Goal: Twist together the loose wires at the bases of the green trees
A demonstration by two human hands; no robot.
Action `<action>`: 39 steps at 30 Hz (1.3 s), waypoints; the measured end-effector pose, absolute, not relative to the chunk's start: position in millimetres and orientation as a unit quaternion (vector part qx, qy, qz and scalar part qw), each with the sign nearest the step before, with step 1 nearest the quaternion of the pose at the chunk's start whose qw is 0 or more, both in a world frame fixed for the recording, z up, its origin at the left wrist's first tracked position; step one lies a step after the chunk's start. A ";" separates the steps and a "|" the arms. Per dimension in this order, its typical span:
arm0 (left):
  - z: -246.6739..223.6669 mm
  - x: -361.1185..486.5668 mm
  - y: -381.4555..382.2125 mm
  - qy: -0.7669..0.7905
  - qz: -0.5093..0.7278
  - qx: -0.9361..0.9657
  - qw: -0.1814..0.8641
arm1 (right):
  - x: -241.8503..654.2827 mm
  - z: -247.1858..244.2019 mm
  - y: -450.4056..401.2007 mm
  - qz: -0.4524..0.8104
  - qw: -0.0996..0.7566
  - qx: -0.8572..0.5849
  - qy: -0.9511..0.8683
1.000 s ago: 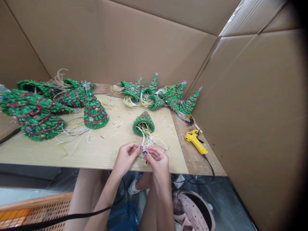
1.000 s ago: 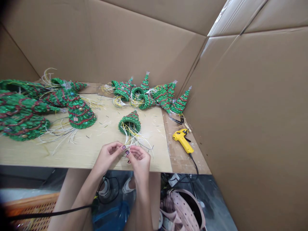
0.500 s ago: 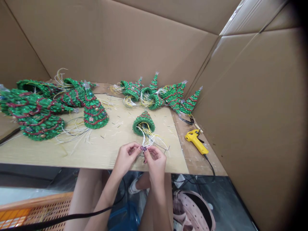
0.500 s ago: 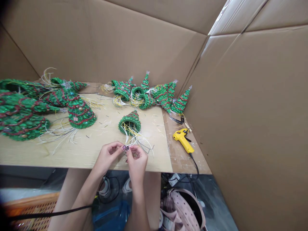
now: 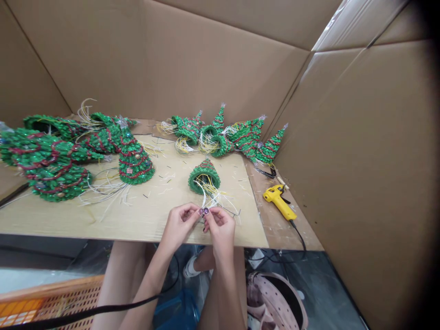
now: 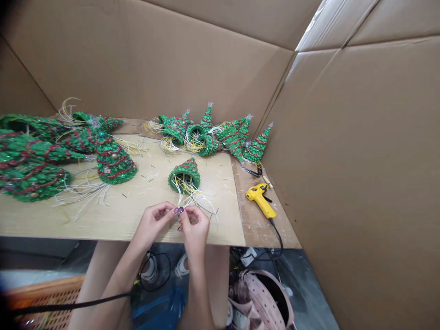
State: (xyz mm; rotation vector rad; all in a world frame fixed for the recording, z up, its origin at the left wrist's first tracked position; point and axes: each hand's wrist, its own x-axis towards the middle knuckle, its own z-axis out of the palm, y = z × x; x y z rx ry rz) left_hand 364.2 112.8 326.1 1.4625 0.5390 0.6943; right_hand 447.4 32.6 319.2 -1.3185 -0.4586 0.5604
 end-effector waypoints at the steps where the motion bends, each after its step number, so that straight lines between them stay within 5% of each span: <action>1: 326.3 364.0 112.7 0.238 0.306 0.645 0.658 | 447.2 319.8 33.0 0.260 0.730 -0.598 -0.204; 39: 325.4 365.9 114.2 0.242 0.318 0.646 0.651 | 446.9 318.7 41.6 0.215 0.755 -0.577 -0.223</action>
